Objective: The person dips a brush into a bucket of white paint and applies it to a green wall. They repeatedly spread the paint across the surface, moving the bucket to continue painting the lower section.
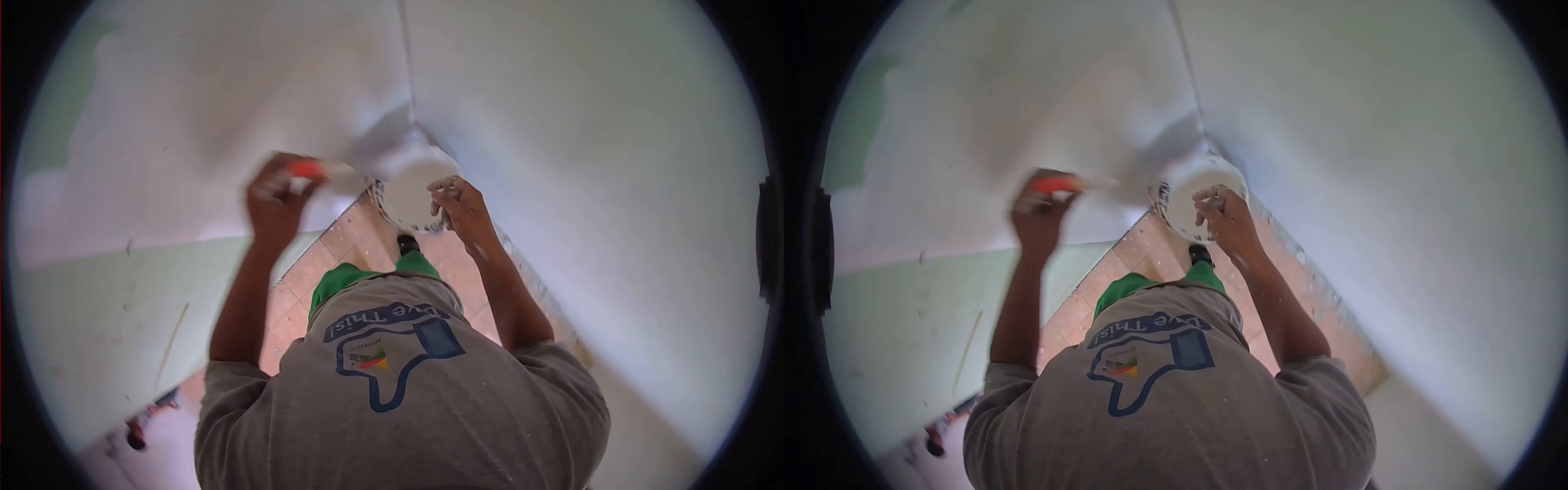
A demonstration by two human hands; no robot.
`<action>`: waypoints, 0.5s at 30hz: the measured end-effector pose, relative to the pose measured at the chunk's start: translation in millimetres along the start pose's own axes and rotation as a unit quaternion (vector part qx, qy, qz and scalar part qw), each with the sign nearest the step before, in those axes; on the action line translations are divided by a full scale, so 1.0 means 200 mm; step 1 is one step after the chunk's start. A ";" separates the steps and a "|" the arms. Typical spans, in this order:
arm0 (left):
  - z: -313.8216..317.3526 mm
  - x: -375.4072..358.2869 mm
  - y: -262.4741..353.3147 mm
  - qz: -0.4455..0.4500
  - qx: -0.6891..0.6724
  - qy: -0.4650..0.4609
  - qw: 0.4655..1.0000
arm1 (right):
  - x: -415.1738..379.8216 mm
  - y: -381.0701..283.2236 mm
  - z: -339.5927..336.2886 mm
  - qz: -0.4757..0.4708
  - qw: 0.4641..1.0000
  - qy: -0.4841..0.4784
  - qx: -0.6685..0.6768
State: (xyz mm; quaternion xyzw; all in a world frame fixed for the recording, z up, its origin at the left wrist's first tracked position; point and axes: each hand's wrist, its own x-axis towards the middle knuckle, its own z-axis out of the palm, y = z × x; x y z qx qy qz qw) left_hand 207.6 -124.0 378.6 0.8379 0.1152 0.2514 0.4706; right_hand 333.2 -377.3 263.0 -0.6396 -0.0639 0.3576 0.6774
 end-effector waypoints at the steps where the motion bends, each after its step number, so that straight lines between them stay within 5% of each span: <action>1: 0.20 -0.08 -0.17 -0.047 -0.013 -0.056 0.997 | 0.00 0.05 -0.06 -0.007 1.000 0.012 -0.015; 2: 0.36 -0.12 -0.23 0.076 0.073 -0.129 0.986 | -0.01 0.10 -0.12 0.001 0.999 0.037 -0.007; 5: 0.69 -0.21 -0.39 0.141 0.010 -0.254 0.957 | -0.08 0.22 -0.24 0.064 0.997 0.024 -0.036; 7: 0.80 -0.22 -0.42 0.294 0.076 -0.322 0.897 | -0.15 0.19 -0.25 0.121 0.992 0.024 -0.029; 9: 0.88 -0.23 -0.43 0.325 0.065 -0.335 0.882 | -0.18 0.24 -0.27 0.169 0.985 -0.012 -0.026; 15: 0.96 -0.17 -0.47 0.399 0.052 -0.329 0.854 | -0.27 0.30 -0.22 0.111 0.992 0.054 -0.016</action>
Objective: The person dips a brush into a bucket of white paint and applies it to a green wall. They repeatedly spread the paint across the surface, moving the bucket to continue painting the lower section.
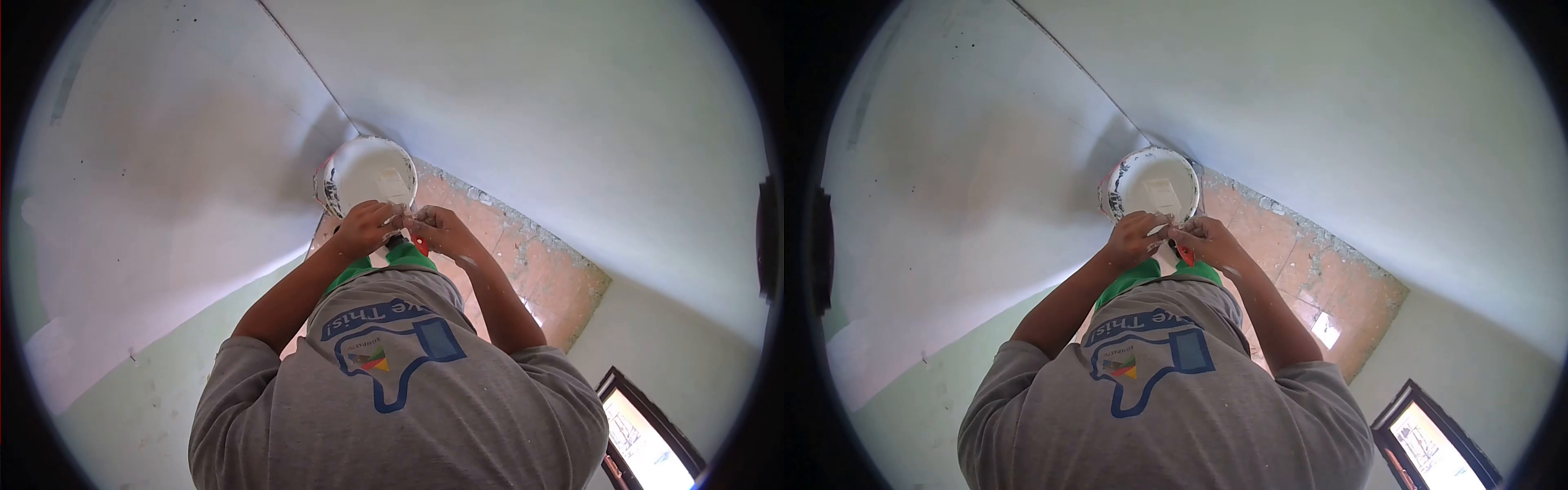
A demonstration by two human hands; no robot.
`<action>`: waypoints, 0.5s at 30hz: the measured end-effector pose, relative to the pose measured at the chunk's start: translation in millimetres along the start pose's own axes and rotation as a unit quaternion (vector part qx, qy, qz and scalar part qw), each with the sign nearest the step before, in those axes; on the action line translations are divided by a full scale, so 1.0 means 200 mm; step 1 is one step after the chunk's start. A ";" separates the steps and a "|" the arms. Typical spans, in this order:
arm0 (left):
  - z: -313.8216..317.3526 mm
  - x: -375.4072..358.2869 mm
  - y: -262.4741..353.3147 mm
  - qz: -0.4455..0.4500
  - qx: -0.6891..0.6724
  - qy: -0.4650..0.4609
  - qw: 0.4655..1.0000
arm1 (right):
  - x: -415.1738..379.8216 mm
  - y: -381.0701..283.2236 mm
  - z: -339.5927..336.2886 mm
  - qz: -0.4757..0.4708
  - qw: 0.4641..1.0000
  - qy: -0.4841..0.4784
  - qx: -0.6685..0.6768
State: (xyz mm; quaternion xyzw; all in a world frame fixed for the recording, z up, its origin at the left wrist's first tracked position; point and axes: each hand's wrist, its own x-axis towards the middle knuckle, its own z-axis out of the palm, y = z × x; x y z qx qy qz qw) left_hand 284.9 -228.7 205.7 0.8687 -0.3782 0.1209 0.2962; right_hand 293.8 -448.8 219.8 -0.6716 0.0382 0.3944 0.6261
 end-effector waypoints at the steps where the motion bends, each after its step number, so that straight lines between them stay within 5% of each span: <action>1: -0.01 0.00 -0.02 0.001 -0.004 0.004 1.000 | 0.00 -0.01 0.02 -0.041 0.999 -0.002 0.011; 5: -0.04 -0.04 -0.10 -0.026 -0.002 -0.008 1.000 | 0.02 -0.08 0.07 -0.024 0.999 -0.036 0.017; 7: -0.05 -0.05 -0.14 -0.034 0.012 -0.031 0.999 | 0.09 -0.06 0.09 0.028 0.991 -0.041 0.127; 15: -0.32 -0.37 -0.25 -0.266 -0.057 0.036 0.962 | 0.36 0.13 0.23 0.117 0.964 -0.091 0.220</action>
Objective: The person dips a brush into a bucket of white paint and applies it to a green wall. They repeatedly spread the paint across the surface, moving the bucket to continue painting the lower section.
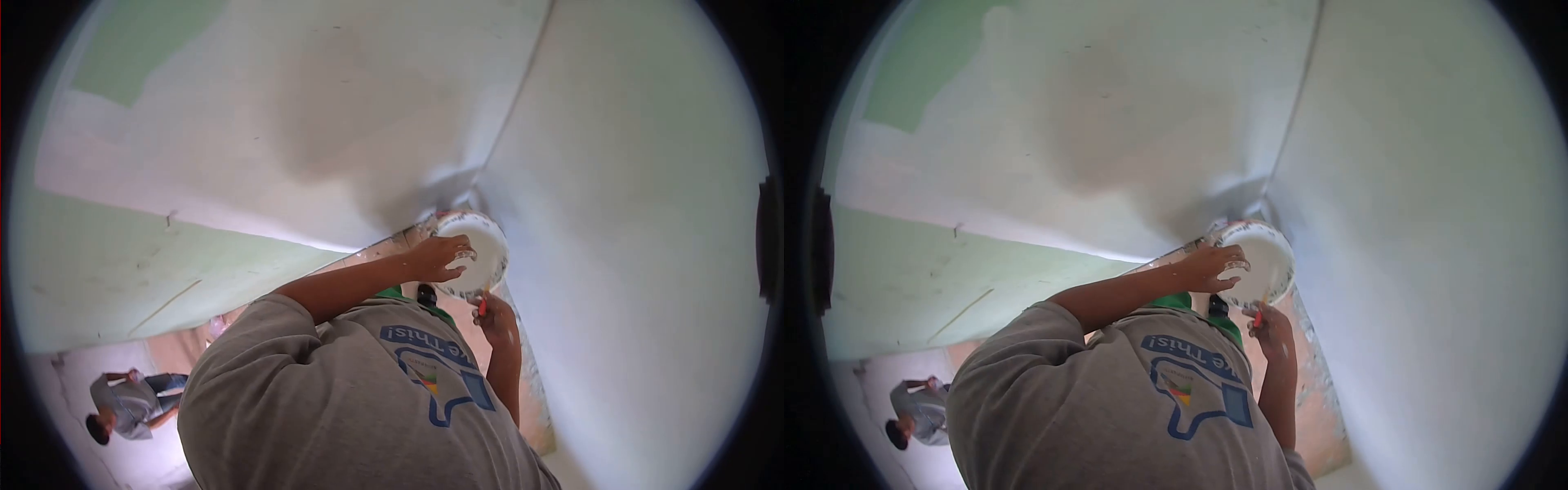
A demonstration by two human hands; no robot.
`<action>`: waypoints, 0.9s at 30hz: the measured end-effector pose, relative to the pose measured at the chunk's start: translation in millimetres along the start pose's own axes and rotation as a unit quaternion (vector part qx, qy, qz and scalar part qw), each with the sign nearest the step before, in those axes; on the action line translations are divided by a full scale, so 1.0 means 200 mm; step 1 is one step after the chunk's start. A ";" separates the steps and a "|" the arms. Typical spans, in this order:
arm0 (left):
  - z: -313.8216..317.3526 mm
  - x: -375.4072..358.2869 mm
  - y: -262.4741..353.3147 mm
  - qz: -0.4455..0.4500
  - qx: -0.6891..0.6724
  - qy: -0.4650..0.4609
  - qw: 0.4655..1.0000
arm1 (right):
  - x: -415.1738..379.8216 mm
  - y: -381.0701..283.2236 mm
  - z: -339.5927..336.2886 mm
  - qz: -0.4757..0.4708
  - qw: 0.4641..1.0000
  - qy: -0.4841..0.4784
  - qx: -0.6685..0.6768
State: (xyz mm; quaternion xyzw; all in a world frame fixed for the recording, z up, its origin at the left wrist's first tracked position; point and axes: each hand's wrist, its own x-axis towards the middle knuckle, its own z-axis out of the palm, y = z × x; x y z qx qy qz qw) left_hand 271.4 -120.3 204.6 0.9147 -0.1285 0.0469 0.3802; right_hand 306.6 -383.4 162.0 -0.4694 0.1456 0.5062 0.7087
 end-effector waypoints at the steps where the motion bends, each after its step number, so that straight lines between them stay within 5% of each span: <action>1: -0.01 -0.01 -0.01 -0.034 -0.011 -0.005 0.999 | -0.01 -0.02 -0.01 0.000 1.000 0.009 0.010; 4: -0.08 -0.09 -0.09 -0.143 -0.038 -0.062 0.987 | 0.02 -0.06 0.02 0.013 1.000 0.004 0.016; 12: 0.00 -0.24 -0.34 -0.186 -0.079 -0.057 0.978 | 0.16 -0.10 0.07 -0.018 0.991 -0.004 -0.136; 15: 0.11 -0.34 -0.48 -0.213 -0.092 -0.092 0.968 | 0.29 -0.04 -0.01 -0.050 0.889 0.099 -0.445; 17: 0.05 -0.35 -0.48 -0.295 -0.035 -0.252 0.921 | 0.42 0.08 -0.11 -0.119 0.775 0.184 -0.593; 18: 0.11 -0.43 -0.55 -0.325 -0.042 -0.211 0.921 | 0.45 0.11 -0.10 -0.147 0.718 0.209 -0.647; 23: 0.23 -0.72 -0.74 -0.387 -0.062 -0.125 0.911 | 0.70 0.19 -0.10 -0.087 0.667 0.169 -0.720; 25: 0.21 -0.80 -0.78 -0.514 -0.088 -0.132 0.843 | 0.86 0.29 -0.15 -0.073 0.659 0.153 -0.733; 27: 0.24 -0.90 -0.84 -0.532 -0.089 -0.117 0.834 | 1.00 0.34 -0.17 -0.069 0.647 0.134 -0.748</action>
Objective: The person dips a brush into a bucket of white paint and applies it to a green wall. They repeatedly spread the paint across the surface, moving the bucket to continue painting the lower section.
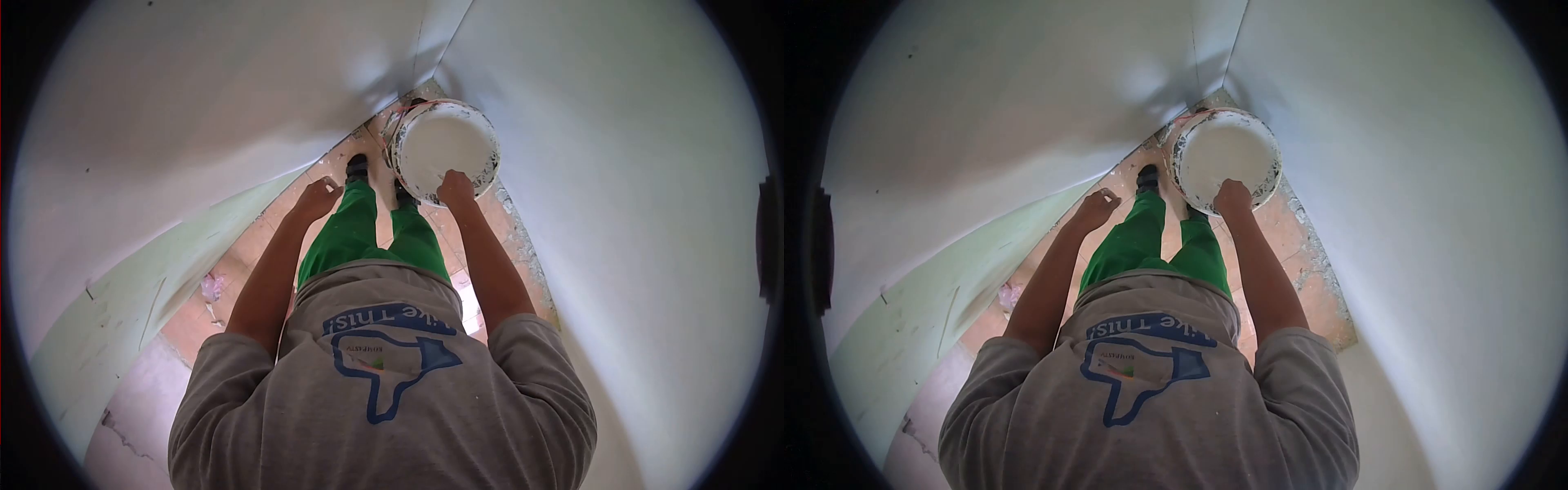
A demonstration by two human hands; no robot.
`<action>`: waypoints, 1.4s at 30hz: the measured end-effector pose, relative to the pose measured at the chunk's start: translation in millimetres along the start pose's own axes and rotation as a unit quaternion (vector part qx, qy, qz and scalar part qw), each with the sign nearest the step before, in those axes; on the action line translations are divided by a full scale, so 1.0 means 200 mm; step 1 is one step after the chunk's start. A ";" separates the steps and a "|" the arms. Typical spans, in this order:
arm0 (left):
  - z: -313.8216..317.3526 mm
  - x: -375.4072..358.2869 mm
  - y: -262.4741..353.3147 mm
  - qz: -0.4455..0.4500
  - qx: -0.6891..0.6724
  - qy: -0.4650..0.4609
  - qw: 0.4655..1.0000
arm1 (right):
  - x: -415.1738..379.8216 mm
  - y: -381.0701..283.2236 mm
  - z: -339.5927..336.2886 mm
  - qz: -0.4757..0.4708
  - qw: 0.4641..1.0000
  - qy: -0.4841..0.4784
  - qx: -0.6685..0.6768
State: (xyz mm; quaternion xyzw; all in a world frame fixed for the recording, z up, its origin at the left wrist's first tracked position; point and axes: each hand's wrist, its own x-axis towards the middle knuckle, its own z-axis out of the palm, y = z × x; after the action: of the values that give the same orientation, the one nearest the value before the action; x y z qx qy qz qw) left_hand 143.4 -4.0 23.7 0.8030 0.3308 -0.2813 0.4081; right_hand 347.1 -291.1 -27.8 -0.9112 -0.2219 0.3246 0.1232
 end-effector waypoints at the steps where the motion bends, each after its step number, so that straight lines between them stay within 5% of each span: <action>1: 0.02 0.01 -0.06 -0.014 -0.010 0.019 1.000 | 0.05 -0.02 0.04 0.019 0.999 -0.040 -0.023; 9: 0.07 0.03 -0.34 0.079 -0.121 0.138 0.980 | 0.14 -0.02 0.29 0.023 0.989 -0.125 -0.075; 15: -0.12 -0.10 -0.40 0.027 -0.053 0.102 0.993 | 0.09 -0.10 0.16 0.038 0.991 -0.080 -0.095; 24: -0.01 -0.22 -0.29 -0.006 -0.095 0.097 0.991 | -0.02 -0.04 0.17 -0.079 0.995 -0.003 -0.057; 27: 0.12 -0.24 -0.23 0.071 -0.085 0.121 0.987 | -0.02 0.02 0.24 -0.087 0.995 0.001 -0.041; 31: 0.21 -0.40 -0.05 0.165 -0.141 0.123 0.968 | 0.00 0.04 0.27 -0.191 0.975 0.010 -0.116; 32: 0.19 -0.46 0.01 0.122 -0.147 0.103 0.976 | 0.04 0.12 0.33 -0.285 0.937 0.037 -0.200; 34: 0.16 -0.57 0.10 0.079 -0.155 0.106 0.979 | 0.03 0.12 0.39 -0.186 0.975 0.098 -0.079; 36: 0.15 -0.64 0.14 0.087 -0.170 0.134 0.972 | -0.02 0.09 0.35 -0.187 0.978 0.072 -0.065; 38: 0.18 -0.63 0.03 0.149 -0.160 0.180 0.959 | 0.13 0.26 0.49 -0.354 0.900 0.106 -0.232; 39: 0.21 -0.61 -0.03 0.199 -0.132 0.212 0.948 | 0.11 0.26 0.47 -0.363 0.885 0.129 -0.261; 41: 0.09 -0.80 0.08 0.092 -0.152 0.152 0.972 | 0.10 0.25 0.43 -0.353 0.890 0.099 -0.272; 42: 0.08 -0.85 0.09 0.108 -0.167 0.170 0.965 | 0.22 0.38 0.53 -0.384 0.889 0.106 -0.227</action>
State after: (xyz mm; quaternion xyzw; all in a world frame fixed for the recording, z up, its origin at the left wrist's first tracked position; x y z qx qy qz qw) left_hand 48.3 -77.4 147.2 0.7908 0.3488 -0.0353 0.5017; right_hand 333.0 -326.5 -160.5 -0.7870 -0.6076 0.0940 0.0510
